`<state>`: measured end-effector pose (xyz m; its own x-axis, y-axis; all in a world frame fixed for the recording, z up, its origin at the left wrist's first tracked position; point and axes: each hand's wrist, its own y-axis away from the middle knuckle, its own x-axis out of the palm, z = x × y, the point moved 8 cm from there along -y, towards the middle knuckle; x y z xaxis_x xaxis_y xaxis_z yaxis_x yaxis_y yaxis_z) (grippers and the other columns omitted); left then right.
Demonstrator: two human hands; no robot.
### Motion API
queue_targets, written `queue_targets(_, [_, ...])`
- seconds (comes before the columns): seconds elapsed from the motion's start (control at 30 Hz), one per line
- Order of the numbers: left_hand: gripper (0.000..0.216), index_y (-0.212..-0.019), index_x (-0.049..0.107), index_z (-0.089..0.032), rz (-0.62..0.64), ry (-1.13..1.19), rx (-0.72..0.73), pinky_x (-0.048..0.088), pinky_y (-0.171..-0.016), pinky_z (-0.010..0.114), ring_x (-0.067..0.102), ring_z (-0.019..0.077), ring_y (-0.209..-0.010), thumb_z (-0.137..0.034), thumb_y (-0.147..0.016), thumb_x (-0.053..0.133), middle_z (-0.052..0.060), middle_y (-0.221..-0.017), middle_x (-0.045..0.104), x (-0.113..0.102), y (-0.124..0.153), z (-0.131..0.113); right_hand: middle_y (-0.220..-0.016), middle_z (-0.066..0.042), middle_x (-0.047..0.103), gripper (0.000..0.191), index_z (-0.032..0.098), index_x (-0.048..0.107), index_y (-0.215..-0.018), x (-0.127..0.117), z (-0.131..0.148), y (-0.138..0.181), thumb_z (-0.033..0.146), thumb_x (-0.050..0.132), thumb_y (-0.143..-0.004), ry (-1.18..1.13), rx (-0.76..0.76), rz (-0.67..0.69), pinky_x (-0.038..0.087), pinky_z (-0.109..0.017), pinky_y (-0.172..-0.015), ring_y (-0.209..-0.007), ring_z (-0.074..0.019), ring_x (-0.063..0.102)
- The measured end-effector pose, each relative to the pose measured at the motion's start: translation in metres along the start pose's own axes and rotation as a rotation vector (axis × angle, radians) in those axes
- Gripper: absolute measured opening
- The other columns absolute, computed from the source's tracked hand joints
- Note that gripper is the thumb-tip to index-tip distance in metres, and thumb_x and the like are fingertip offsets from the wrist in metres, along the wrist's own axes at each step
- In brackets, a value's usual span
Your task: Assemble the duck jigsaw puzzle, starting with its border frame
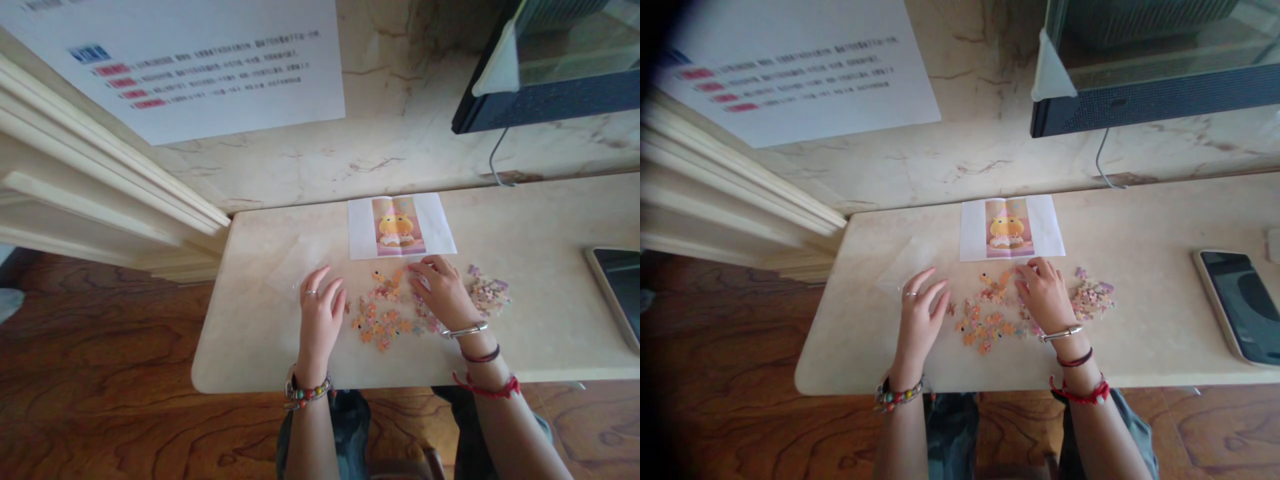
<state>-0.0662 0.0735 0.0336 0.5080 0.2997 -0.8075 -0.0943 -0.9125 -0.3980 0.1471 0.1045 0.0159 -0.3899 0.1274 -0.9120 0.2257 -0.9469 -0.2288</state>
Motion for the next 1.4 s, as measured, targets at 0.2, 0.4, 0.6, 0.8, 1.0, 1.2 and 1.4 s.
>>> queue_targets(0.2, [0.017,-0.098,0.057,-0.019,-0.024,0.007,-0.024,0.039,-0.095,0.045,0.045,0.0232,-0.111,-0.018,-0.081,0.052,0.009,-0.114,0.05,-0.006,0.002,0.003,-0.093,-0.01,0.055,0.022,0.017,0.061,-0.097,-0.004,0.003,0.003,0.023,0.047,-0.082,-0.036,-0.045,-0.03,0.045,-0.036,-0.073,-0.084,-0.0213,0.053])
queue_targets(0.4, [0.016,-0.097,0.057,-0.018,0.001,0.011,-0.032,0.04,-0.095,0.043,0.045,0.0226,-0.11,-0.018,-0.082,0.052,0.009,-0.114,0.05,-0.006,0.002,0.004,-0.096,-0.009,0.055,0.021,0.021,0.062,-0.098,0.008,0.031,0.005,0.024,0.048,-0.083,-0.075,-0.176,0.093,0.044,-0.035,-0.073,-0.083,-0.0192,0.052])
queue_targets(0.6, [0.016,-0.097,0.057,-0.018,0.018,-0.001,-0.02,0.04,-0.095,0.043,0.046,0.0228,-0.11,-0.018,-0.081,0.052,0.01,-0.114,0.05,-0.003,0.003,0.003,-0.095,-0.009,0.055,0.017,0.019,0.063,-0.086,0.004,0.024,0.004,0.02,0.046,-0.083,-0.082,-0.132,0.098,0.043,-0.036,-0.077,-0.088,-0.0202,0.053])
queue_targets(0.8, [0.016,-0.097,0.057,-0.02,0.028,0.01,-0.006,0.041,-0.093,0.045,0.047,0.0233,-0.108,-0.019,-0.081,0.052,0.009,-0.113,0.05,0.001,0.002,0.0,-0.099,-0.009,0.054,0.019,0.021,0.062,-0.096,-0.003,0.016,0.009,0.023,0.052,-0.08,-0.158,-0.179,0.112,0.044,-0.036,-0.074,-0.087,-0.0201,0.053])
queue_targets(1.0, [0.017,-0.097,0.057,-0.018,0.045,-0.003,-0.005,0.041,-0.093,0.044,0.047,0.0231,-0.108,-0.017,-0.08,0.053,0.01,-0.113,0.05,0.005,0.001,-0.003,-0.091,-0.008,0.055,0.013,0.019,0.062,-0.075,0.0,0.02,0.014,0.022,0.051,-0.08,-0.13,-0.181,0.181,0.042,-0.036,-0.075,-0.084,-0.0189,0.053])
queue_targets(1.2, [0.016,-0.096,0.057,-0.019,0.054,0.001,-0.002,0.042,-0.092,0.044,0.046,0.0235,-0.109,-0.017,-0.08,0.053,0.009,-0.113,0.051,0.007,0.0,-0.005,-0.093,-0.008,0.055,0.013,0.019,0.063,-0.081,-0.007,0.018,0.015,0.023,0.051,-0.081,-0.154,-0.173,0.17,0.042,-0.036,-0.077,-0.086,-0.0193,0.052])
queue_targets(1.4, [0.017,-0.096,0.057,-0.019,0.056,0.007,0.01,0.042,-0.093,0.045,0.047,0.0237,-0.108,-0.016,-0.08,0.053,0.01,-0.113,0.05,0.01,-0.001,-0.008,-0.095,-0.008,0.056,0.012,0.021,0.064,-0.086,0.0,0.057,0.02,0.026,0.056,-0.078,-0.249,-0.276,0.191,0.042,-0.037,-0.079,-0.088,-0.0191,0.052])
